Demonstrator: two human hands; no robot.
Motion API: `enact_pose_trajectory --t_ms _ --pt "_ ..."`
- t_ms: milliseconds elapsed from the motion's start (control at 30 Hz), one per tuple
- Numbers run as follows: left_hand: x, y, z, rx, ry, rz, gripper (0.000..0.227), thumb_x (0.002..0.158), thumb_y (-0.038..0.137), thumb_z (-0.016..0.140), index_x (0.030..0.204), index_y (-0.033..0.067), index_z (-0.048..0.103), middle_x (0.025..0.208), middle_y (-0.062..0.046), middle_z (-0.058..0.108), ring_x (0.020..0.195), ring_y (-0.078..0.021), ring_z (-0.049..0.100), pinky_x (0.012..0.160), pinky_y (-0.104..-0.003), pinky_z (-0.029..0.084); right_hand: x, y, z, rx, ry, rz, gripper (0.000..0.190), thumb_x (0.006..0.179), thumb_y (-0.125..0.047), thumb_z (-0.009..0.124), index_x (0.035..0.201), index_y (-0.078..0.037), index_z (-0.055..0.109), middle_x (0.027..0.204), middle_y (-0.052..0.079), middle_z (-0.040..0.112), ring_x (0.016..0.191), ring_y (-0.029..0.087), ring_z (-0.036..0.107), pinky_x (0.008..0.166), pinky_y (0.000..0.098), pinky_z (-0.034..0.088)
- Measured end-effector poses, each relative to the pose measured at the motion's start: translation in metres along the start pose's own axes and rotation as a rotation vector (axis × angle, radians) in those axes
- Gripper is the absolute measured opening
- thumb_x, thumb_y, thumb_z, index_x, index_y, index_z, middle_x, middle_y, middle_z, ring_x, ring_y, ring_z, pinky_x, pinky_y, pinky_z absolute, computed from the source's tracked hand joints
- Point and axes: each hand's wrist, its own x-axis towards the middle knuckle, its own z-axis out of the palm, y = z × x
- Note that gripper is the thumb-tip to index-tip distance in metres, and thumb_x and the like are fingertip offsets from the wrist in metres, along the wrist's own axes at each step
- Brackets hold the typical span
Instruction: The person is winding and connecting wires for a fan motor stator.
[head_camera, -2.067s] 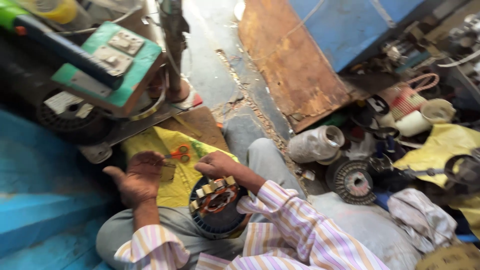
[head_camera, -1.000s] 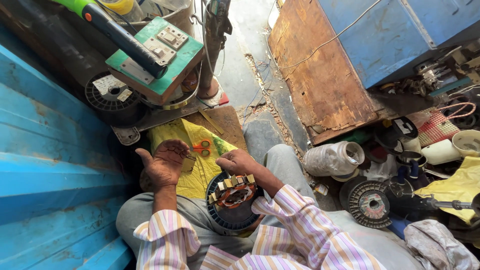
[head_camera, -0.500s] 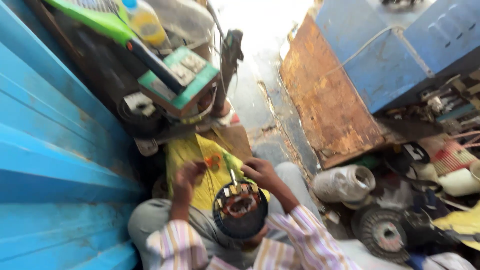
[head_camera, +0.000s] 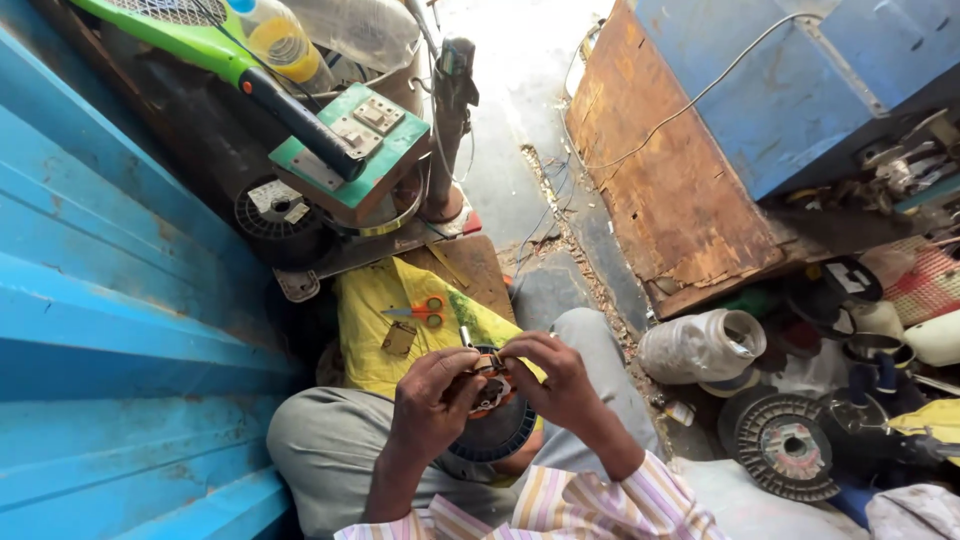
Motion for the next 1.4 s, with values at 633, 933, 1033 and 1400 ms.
enact_pose_trajectory --t_ms 633,933,1033,1400 --pt "-0.017 -0.017 0.025 0.02 0.211 0.045 0.018 0.087 0.007 0.08 0.101 0.0072 0.07 0.106 -0.011 0.075 0.096 -0.0267 0.074 0.082 -0.036 0.061 -0.018 -0.011 0.035 -0.139 0.302 -0.154 0.015 0.089 -0.001 0.075 0.103 -0.003 0.071 0.108 0.013 0.074 0.101 0.029 0.075 0.087 0.0369 0.06" --pt "-0.018 -0.016 0.028 0.048 0.247 0.109 0.018 0.088 0.007 0.08 0.103 0.0064 0.069 0.108 -0.011 0.074 0.1 -0.0272 0.074 0.085 -0.037 0.061 -0.025 0.005 0.041 0.019 0.258 -0.087 0.016 0.094 -0.002 0.072 0.11 -0.005 0.069 0.113 0.012 0.075 0.103 0.023 0.076 0.087 0.0327 0.062" --pt "-0.018 -0.017 0.027 0.065 0.244 0.11 0.019 0.088 0.008 0.08 0.103 0.0064 0.07 0.109 -0.011 0.074 0.101 -0.0274 0.074 0.086 -0.037 0.061 -0.027 0.005 0.043 0.049 0.265 -0.031 0.02 0.093 -0.002 0.073 0.112 -0.005 0.072 0.113 0.013 0.075 0.102 0.024 0.077 0.086 0.0326 0.062" --pt "-0.014 -0.013 0.02 0.087 0.22 0.107 0.018 0.086 0.008 0.08 0.102 0.0061 0.073 0.108 -0.011 0.075 0.1 -0.0278 0.073 0.086 -0.038 0.059 -0.022 0.026 0.024 0.114 0.137 0.003 0.02 0.09 0.001 0.073 0.11 -0.003 0.076 0.112 0.013 0.076 0.103 0.022 0.075 0.088 0.0329 0.062"
